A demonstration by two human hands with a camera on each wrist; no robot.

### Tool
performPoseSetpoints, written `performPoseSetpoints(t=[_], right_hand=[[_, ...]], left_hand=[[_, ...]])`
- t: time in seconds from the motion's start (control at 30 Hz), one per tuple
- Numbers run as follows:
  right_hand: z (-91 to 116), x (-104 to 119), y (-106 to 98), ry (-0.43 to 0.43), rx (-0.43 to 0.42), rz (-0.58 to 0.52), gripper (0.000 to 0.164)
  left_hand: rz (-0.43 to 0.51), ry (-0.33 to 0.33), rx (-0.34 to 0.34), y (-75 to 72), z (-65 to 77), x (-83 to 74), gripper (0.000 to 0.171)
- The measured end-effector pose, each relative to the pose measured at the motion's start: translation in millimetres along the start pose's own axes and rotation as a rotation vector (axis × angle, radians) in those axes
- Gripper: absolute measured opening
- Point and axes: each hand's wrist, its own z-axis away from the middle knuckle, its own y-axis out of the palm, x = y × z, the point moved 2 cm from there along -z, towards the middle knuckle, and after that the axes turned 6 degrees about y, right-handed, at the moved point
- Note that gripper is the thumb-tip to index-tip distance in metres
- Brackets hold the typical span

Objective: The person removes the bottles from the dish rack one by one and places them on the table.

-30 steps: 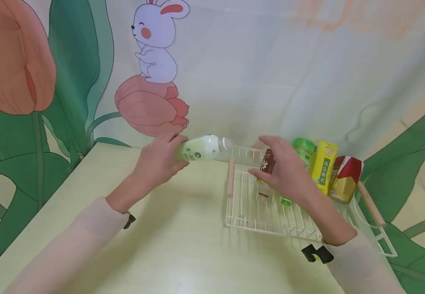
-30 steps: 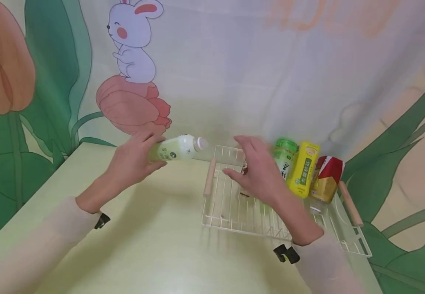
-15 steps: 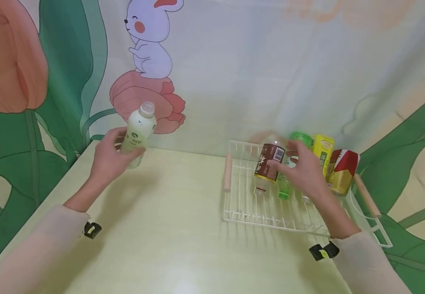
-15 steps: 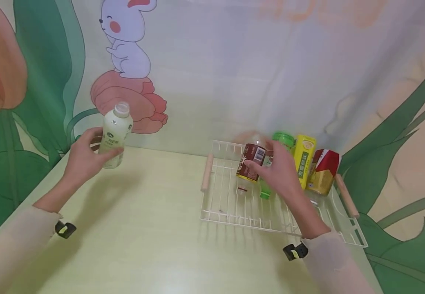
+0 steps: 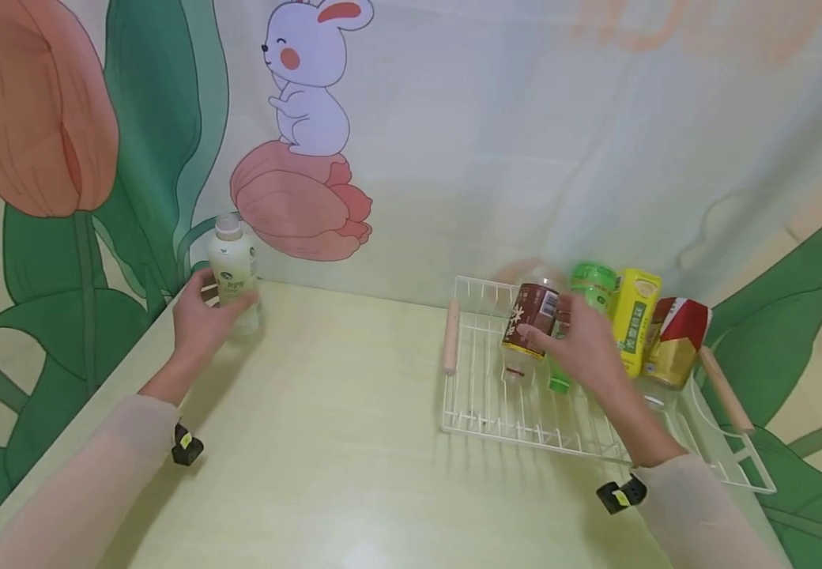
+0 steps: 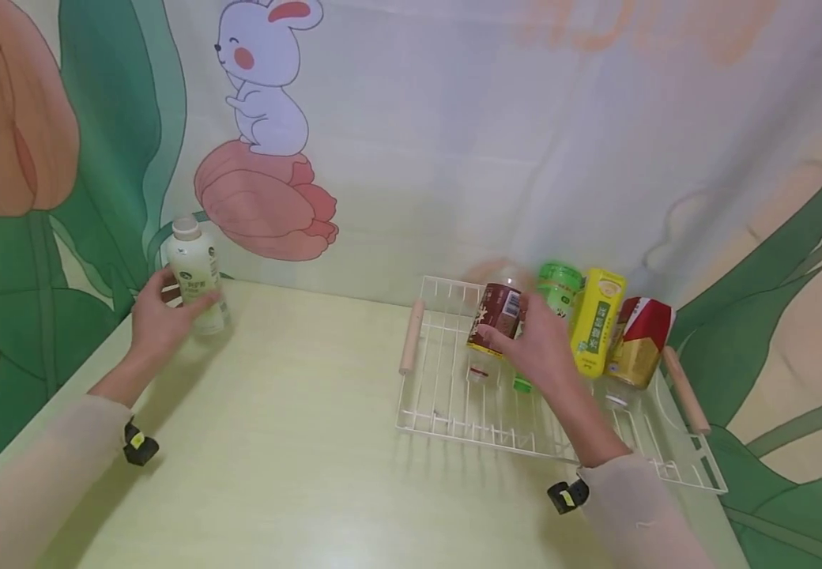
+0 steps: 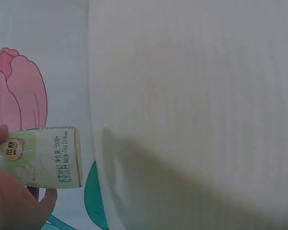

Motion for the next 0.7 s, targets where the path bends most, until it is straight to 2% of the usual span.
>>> performPoseSetpoints(t=[0.2,0.37,0.57,0.7], right_hand=[[-3,2,11,-0.021,0.004,-0.024,0.085],[-7,3,23,-0.059,-0.017,-0.031,0.087],[-12,-2,37,-0.036,-0.028,-0.025,0.091],[-11,-8,40,-0.029,-0.033,-0.022,0.09]], left_hand=[[-0.027,-0.033,0.019,-5.4,3.5,13.7,0.081],[-0.039,-0.05,0.023,-2.9,-1.2,20.6,0.081],[-0.061,-0.059,0.037,-4.3,-10.0,26.7,0.08],[-0.062,-0.037,0.063,-4.6,-10.8,28.1,0.078]])
